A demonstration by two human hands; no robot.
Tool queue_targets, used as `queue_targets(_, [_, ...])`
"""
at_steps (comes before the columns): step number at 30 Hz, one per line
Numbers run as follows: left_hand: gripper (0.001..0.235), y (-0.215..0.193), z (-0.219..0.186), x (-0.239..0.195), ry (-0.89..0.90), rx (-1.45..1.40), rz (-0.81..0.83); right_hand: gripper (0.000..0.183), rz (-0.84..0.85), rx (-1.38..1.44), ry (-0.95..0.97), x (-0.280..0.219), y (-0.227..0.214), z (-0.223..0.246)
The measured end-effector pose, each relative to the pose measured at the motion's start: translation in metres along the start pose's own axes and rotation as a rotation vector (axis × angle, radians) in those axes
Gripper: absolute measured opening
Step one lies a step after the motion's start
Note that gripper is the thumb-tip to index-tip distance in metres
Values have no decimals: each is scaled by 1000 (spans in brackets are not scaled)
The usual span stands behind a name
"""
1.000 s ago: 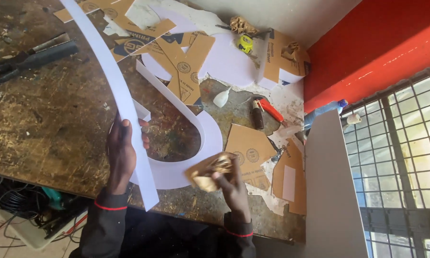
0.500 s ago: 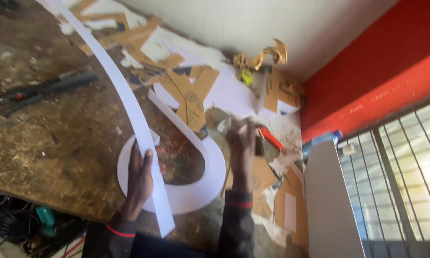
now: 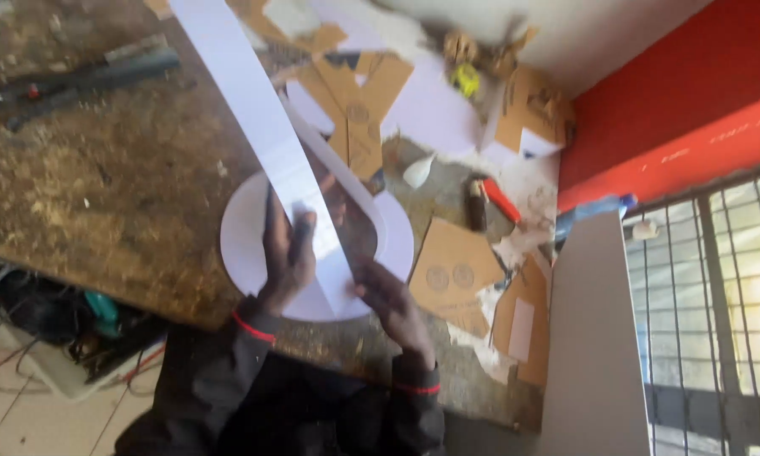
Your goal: Assembling a 3D sign letter by gluing a side strip to a curved base cutout.
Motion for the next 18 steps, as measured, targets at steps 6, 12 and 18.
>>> queue_targets(6, [80, -25, -1, 34, 120, -118, -146, 36, -91, 332, 27, -23, -2, -48])
queue_targets(12, [73, -28, 7, 23, 136, -45, -161, 51, -149, 542, -19, -27, 20, -42])
queue_targets(18, [77, -11, -23, 13, 272, -1, -126, 44, -263, 559, -62, -28, 9, -47])
Point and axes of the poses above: each hand's wrist, its own x-axis towards the middle knuckle, its own y-axis out of the palm, z = x × y, the point moved 9 cm from there along x, towards the middle knuckle, and after that the axes turned 7 degrees about x, right-handed, at the moved point
